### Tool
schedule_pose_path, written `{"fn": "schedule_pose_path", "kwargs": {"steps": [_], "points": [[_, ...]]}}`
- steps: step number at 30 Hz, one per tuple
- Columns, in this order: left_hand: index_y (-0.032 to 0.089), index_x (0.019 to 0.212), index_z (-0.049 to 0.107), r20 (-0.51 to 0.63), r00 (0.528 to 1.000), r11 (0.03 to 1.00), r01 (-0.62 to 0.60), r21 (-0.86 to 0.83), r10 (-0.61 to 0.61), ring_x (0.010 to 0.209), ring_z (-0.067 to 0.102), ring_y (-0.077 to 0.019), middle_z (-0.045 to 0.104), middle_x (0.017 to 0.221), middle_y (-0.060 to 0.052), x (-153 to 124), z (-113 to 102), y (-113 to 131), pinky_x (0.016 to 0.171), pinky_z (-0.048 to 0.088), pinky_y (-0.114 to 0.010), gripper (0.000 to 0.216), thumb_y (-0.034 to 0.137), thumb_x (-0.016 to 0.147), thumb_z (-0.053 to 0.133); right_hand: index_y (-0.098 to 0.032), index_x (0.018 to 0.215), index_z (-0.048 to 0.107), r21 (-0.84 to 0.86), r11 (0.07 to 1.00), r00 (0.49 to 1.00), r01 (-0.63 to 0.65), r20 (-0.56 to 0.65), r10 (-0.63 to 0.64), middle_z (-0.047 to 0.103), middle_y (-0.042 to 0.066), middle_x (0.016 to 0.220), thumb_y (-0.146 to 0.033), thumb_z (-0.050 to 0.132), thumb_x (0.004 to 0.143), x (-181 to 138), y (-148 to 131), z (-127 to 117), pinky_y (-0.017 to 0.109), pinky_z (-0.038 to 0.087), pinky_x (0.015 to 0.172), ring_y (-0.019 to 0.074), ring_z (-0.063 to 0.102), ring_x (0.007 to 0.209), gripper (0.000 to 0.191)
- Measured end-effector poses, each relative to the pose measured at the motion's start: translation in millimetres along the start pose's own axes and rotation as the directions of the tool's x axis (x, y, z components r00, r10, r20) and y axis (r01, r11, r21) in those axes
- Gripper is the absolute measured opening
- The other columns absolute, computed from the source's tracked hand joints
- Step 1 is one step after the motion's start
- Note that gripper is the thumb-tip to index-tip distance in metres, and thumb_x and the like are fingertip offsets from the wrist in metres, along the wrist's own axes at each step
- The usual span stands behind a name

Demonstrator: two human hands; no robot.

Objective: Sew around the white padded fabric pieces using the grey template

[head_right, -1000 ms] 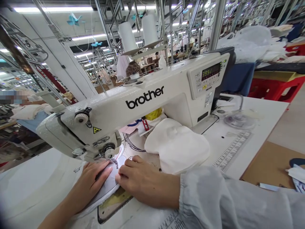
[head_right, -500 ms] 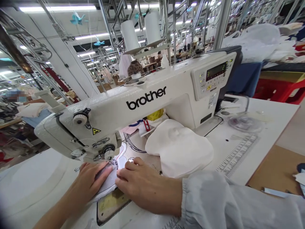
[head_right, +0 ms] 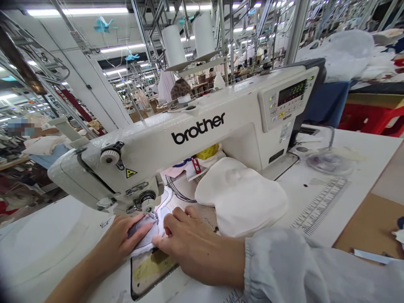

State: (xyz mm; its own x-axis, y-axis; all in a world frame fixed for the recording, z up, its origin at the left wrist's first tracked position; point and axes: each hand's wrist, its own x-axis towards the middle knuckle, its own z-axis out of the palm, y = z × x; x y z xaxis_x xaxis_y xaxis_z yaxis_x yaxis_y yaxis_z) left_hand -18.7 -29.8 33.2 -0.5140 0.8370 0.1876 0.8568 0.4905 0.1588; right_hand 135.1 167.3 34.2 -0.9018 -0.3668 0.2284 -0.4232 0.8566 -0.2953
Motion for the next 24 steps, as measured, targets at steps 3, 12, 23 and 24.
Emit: {"fn": "schedule_pose_path", "kwargs": {"steps": [3,12,23,24], "points": [[0.025,0.054,0.048,0.013,1.0,1.0,0.021,0.001,-0.021,0.051,0.052,-0.0173,0.049,0.046,0.003,2.5,-0.1,-1.6,0.058,0.039,-0.032,0.048,0.054,0.091,0.045,-0.022,0.116,0.056,0.004,1.0,1.0,-0.009,0.003,0.009,0.05,0.006,0.106,0.001,0.042,0.09,1.3,0.9,0.4,0.036,0.032,0.086,0.0186,0.043,0.092,0.037],[0.026,0.043,0.032,0.02,0.992,0.993,0.121,0.015,-0.121,0.05,0.047,-0.017,0.042,0.044,0.003,6.4,1.1,-11.4,0.052,0.038,-0.029,0.056,0.059,0.085,0.051,-0.024,0.111,0.056,-0.023,0.999,0.997,-0.048,-0.058,0.047,0.05,0.004,0.099,-0.009,0.044,0.096,10.0,4.4,10.0,0.036,0.031,0.081,0.0193,0.042,0.089,0.024],[0.024,0.047,0.049,-0.009,0.991,0.991,0.136,-0.009,-0.136,0.053,0.055,-0.017,0.055,0.048,0.001,2.0,5.5,-8.5,0.052,0.041,-0.028,0.055,0.06,0.089,0.047,-0.024,0.115,0.053,-0.089,0.994,0.996,-0.06,-0.064,0.054,0.053,0.005,0.103,-0.007,0.044,0.095,11.7,5.3,12.3,0.038,0.031,0.082,0.0204,0.044,0.092,0.028],[0.024,0.049,0.053,-0.013,0.992,0.992,0.125,-0.016,-0.125,0.053,0.056,-0.0169,0.056,0.049,0.001,0.6,6.7,-9.7,0.054,0.043,-0.028,0.054,0.059,0.089,0.048,-0.024,0.114,0.053,-0.092,0.994,0.996,-0.06,-0.064,0.054,0.053,0.005,0.104,-0.007,0.044,0.095,11.6,5.1,12.0,0.038,0.031,0.083,0.0203,0.044,0.092,0.027]]}}
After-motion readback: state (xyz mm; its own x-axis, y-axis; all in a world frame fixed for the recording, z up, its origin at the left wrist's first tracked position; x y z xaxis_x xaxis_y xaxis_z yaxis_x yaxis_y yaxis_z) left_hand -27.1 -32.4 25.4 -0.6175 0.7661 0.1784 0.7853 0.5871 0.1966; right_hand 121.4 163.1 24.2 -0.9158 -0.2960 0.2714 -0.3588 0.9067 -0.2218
